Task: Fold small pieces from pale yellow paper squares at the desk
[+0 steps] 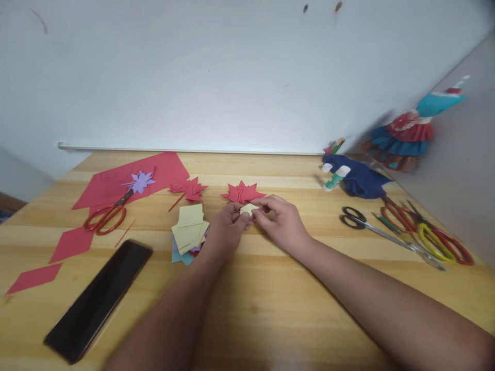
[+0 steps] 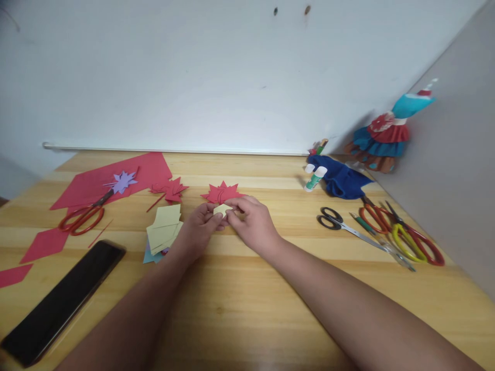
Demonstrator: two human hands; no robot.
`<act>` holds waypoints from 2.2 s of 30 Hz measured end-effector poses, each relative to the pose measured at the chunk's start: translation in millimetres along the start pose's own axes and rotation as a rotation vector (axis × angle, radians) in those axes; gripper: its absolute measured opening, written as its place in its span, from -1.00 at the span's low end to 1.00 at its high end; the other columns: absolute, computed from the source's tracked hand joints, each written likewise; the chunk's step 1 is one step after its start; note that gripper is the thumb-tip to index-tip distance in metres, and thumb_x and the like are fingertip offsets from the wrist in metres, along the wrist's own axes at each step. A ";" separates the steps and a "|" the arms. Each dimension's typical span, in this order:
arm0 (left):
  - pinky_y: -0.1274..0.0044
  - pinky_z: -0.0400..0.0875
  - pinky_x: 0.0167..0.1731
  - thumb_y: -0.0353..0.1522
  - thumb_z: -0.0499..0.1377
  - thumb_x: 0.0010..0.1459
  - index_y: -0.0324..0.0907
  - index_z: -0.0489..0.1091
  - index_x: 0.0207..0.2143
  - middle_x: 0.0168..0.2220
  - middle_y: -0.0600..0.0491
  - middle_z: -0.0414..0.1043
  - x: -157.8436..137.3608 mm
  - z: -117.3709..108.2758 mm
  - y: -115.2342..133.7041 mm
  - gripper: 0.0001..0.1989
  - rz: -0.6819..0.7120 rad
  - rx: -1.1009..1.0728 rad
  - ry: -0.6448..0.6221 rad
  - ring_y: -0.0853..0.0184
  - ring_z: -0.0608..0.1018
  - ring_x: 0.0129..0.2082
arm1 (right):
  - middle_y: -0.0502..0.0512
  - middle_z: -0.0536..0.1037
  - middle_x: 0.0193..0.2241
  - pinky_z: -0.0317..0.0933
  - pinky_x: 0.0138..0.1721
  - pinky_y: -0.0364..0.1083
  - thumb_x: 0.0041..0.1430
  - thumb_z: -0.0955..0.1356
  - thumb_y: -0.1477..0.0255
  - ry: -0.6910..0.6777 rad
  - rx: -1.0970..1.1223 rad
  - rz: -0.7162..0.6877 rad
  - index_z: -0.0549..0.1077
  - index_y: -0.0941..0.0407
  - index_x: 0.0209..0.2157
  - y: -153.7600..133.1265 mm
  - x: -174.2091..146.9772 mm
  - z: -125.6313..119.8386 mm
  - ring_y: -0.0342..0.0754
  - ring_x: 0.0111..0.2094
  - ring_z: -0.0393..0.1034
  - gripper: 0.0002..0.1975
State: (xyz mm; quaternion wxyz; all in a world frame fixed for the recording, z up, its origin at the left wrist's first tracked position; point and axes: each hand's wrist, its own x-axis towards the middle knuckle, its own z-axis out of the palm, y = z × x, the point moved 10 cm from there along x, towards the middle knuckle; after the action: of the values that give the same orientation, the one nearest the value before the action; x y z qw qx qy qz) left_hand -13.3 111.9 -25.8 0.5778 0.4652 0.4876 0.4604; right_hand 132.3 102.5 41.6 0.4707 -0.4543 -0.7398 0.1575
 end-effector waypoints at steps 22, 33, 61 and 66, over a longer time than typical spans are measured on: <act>0.51 0.53 -0.40 -0.32 0.25 0.17 -0.12 0.44 -0.27 -0.39 0.08 0.62 -4.3 4.7 2.7 -0.91 -0.006 0.011 0.099 0.27 0.68 -0.38 | 0.07 0.74 -0.11 0.38 -0.13 0.09 0.33 0.47 0.48 0.044 -0.459 -0.486 0.59 0.04 0.06 -50.8 -11.0 -8.0 0.06 -0.18 0.46 -0.72; 0.54 0.50 -0.44 -0.27 0.27 0.13 -0.13 0.44 -0.30 -0.42 0.10 0.58 -5.3 4.4 5.7 -0.86 -0.007 0.002 0.104 0.30 0.64 -0.41 | 0.14 0.71 -0.15 0.37 -0.04 0.16 0.34 0.43 0.48 0.058 -0.406 -0.461 0.57 0.01 -0.13 -55.5 -7.7 -11.6 0.10 -0.15 0.50 -0.89; 0.54 0.36 -0.43 -0.22 0.20 0.22 -0.14 0.43 -0.42 -0.57 0.14 0.42 -4.5 -3.5 8.8 -0.79 0.025 0.142 0.129 0.37 0.45 -0.54 | 0.04 0.58 -0.38 0.37 -0.31 -0.07 0.28 0.36 0.53 -0.084 -0.149 -0.208 0.46 0.03 -0.27 -30.1 -3.7 0.8 -0.03 -0.35 0.50 -0.90; 0.54 0.35 -0.44 -0.23 0.18 0.21 -0.15 0.42 -0.43 -0.56 0.14 0.41 -4.0 -3.5 7.8 -0.79 0.016 0.112 0.128 0.38 0.44 -0.54 | 0.06 0.59 -0.34 0.40 -0.25 -0.05 0.29 0.35 0.54 -0.094 -0.124 -0.267 0.48 0.04 -0.23 -36.1 -4.5 0.4 -0.02 -0.29 0.51 -0.89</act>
State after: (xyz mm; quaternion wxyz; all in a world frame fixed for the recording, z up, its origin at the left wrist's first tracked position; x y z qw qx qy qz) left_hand -17.8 109.3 -17.9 0.5150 0.4703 0.5447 0.4658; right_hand 113.7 79.5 62.7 0.4234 -0.3725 -0.8230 0.0685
